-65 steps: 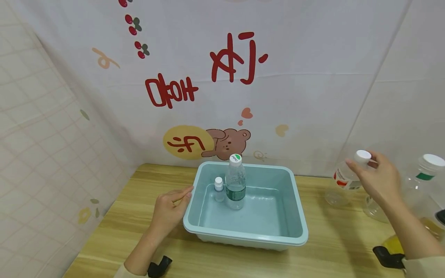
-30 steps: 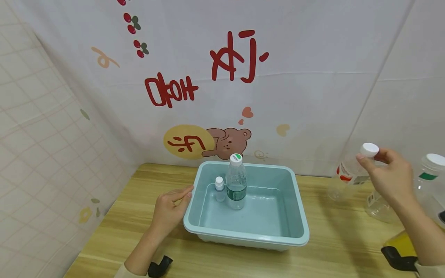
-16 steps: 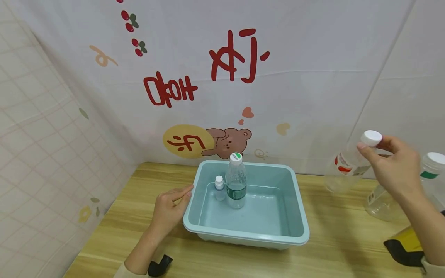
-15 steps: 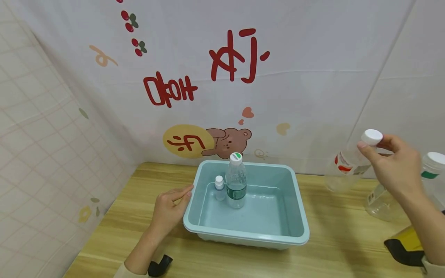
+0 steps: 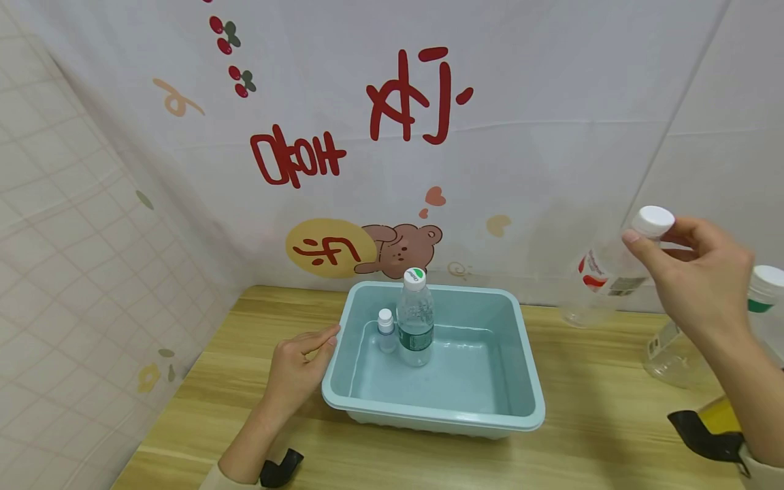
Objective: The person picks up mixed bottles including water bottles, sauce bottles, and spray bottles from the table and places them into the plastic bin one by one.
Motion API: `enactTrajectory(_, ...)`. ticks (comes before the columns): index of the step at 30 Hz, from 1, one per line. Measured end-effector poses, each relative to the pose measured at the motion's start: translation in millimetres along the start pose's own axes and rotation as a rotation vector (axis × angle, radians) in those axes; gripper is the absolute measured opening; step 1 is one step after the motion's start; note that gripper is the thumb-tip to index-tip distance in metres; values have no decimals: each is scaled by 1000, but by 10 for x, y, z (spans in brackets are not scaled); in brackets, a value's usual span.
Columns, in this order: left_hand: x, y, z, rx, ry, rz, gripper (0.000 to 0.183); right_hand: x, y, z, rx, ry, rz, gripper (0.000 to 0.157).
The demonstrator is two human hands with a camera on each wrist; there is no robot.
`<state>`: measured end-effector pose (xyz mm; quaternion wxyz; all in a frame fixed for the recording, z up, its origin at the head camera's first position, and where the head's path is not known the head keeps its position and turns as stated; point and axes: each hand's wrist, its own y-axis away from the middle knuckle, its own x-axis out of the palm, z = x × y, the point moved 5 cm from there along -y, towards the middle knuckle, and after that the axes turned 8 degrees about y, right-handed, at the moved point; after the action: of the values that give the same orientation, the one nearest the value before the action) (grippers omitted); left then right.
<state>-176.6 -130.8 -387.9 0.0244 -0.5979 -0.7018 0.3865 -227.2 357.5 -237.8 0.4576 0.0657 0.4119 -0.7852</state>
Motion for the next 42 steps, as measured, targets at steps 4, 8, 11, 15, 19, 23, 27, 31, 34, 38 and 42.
enactTrajectory(4,1,1,-6,-5,4,-3,23,-6,-6,79,-16,-19,-29,37)
enactTrajectory(8,1,3,-13,5,3,-13,22,-2,-10,176,-30,-62,-36,34)
enactTrajectory(11,5,4,-9,9,-2,-16,22,7,-12,240,-34,-85,-31,31)
enactTrajectory(15,12,8,-1,14,-5,-20,22,21,-7,305,-20,-92,-7,28)
enactTrajectory(19,12,12,-5,15,-3,-23,22,36,9,377,-6,-87,20,29)
enactTrajectory(23,11,10,-8,9,3,-17,22,50,23,474,-23,-106,22,31)
enactTrajectory(27,5,6,-26,28,8,-11,22,65,33,556,-26,-118,34,33)
enactTrajectory(31,0,2,-39,39,9,-7,22,79,47,616,1,-116,47,35)
enactTrajectory(34,1,2,-32,28,5,-8,22,98,52,678,-13,-135,39,34)
enactTrajectory(38,0,3,-22,22,1,-17,22,145,59,765,-47,-188,7,31)
enactTrajectory(42,1,8,-16,33,3,-24,21,207,92,815,-43,-193,-3,30)
